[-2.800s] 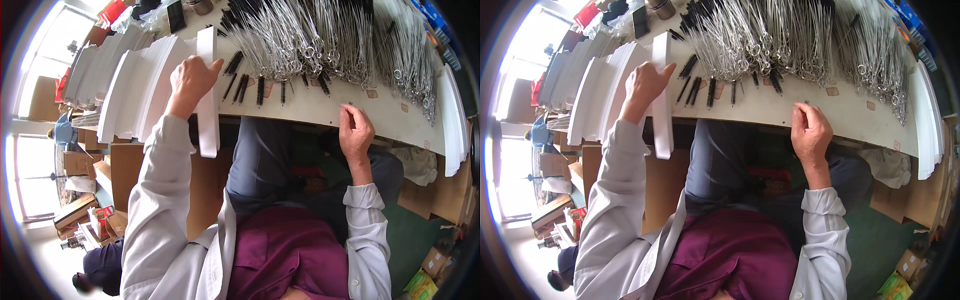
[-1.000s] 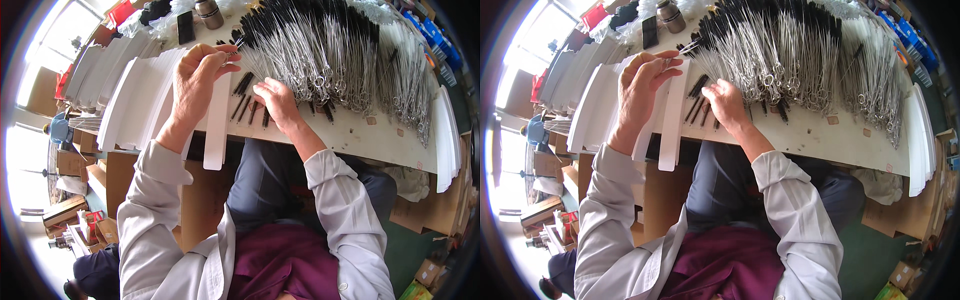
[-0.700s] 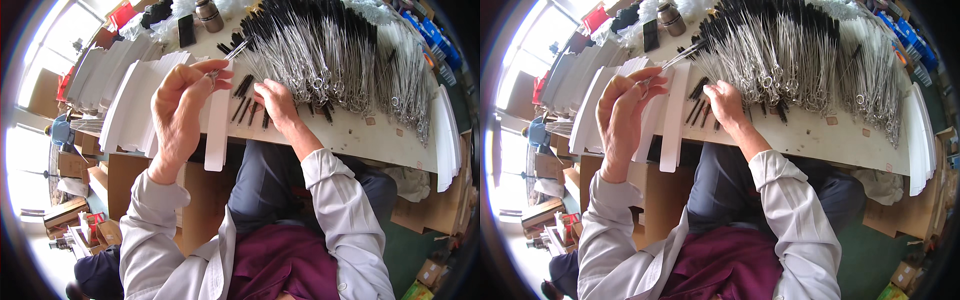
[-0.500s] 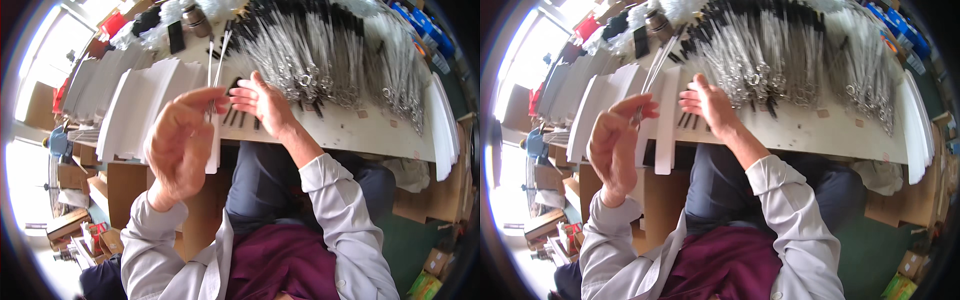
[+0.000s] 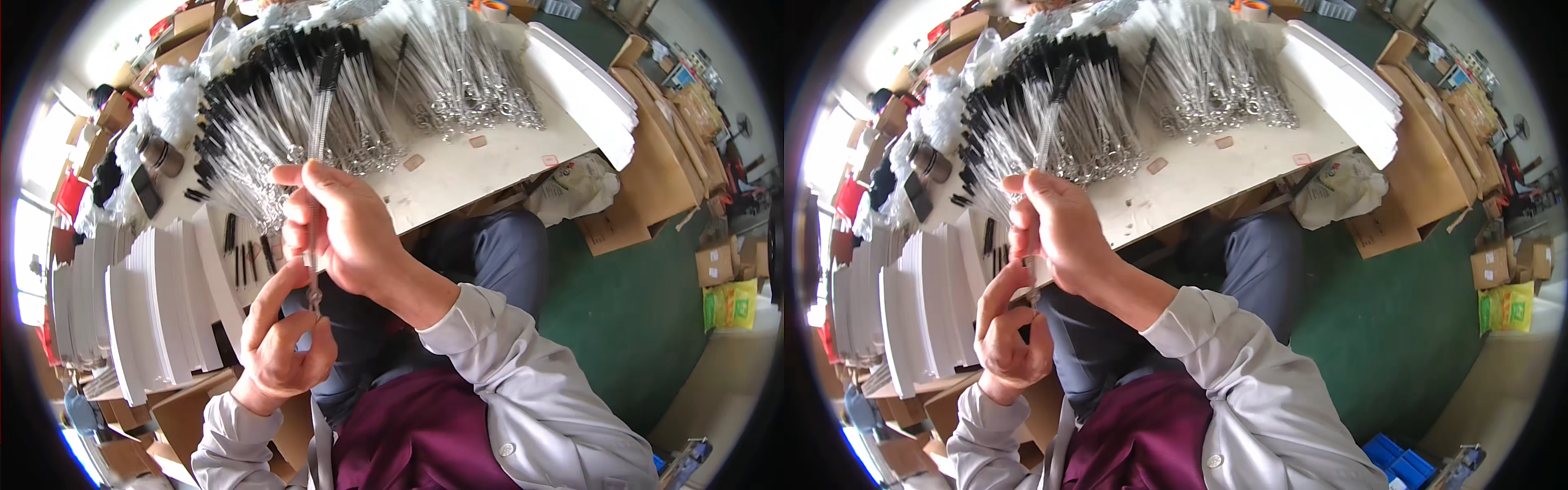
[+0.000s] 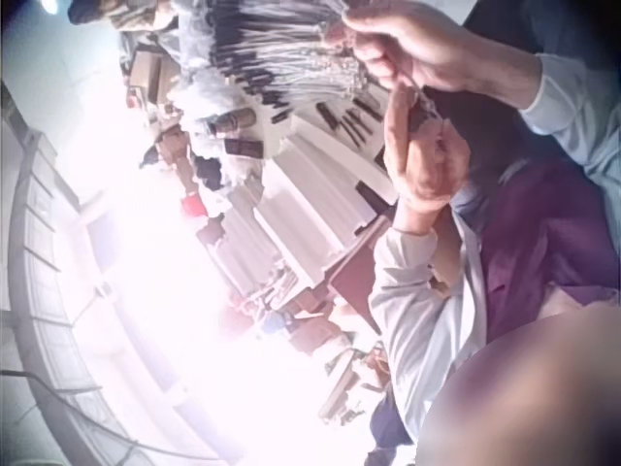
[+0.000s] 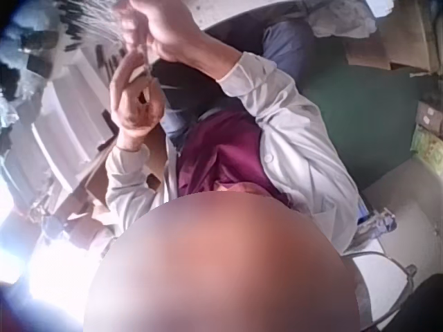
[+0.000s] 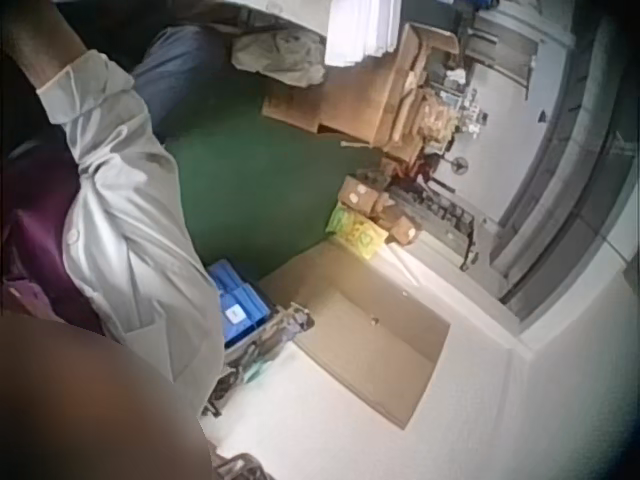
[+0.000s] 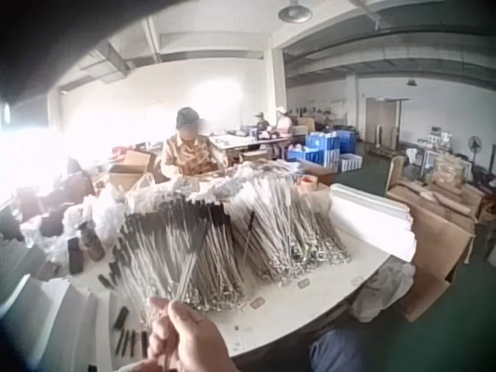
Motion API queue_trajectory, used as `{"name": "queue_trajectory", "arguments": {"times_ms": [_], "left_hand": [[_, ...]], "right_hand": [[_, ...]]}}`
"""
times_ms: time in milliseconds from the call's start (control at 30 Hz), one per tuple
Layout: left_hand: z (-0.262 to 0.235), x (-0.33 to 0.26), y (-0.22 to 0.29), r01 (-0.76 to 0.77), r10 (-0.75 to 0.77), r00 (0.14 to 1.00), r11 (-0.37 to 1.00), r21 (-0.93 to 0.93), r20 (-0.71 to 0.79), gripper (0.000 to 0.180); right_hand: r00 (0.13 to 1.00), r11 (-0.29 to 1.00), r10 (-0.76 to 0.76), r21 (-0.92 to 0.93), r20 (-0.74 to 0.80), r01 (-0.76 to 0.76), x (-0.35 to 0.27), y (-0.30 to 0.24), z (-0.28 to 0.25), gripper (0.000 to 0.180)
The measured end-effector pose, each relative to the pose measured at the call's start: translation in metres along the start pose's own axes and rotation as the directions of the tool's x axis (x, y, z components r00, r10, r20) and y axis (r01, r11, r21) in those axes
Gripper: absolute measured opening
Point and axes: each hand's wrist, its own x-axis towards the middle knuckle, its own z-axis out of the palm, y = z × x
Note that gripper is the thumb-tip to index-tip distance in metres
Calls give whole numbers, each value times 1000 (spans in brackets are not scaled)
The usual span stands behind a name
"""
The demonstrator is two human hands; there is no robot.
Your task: Inserting metal rod assemblies into plastic rectangular sleeves at a workbench.
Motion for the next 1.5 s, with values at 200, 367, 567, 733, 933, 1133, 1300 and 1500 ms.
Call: {"name": "queue_trajectory", "arguments": {"times_ms": [200,367,567,733,933,1133,1300,1500], "left_hand": [[62,21,7,215,-208,977,940,-264,57,19],[118,29,13,563,-436,824,699,-441,361,15],[174,90,-19,597,-487,794,739,-314,363,14],[237,151,-83,583,-519,811,761,-285,271,23],[278,179,-109,607,-559,783,782,-141,274,27],[287,185,-107,607,-557,766,791,-76,320,23],[269,186,-108,598,-527,791,774,-210,310,14],[228,214,-90,475,-471,875,781,-407,117,10]], "right_hand": [[955,962,-270,-80,-123,261,-11,-43,-50,34],[825,862,-501,-240,-263,447,-12,-81,-103,36],[572,688,-716,-546,-400,479,-9,-134,-186,34],[584,617,-752,-640,-307,458,-3,-137,-222,35],[535,518,-803,-749,-262,412,0,-129,-220,35],[485,364,-860,-856,-157,368,-3,-127,-225,36],[491,377,-857,-838,-155,394,-1,-125,-223,35],[512,444,-836,-794,-199,416,0,-125,-231,33]]}}
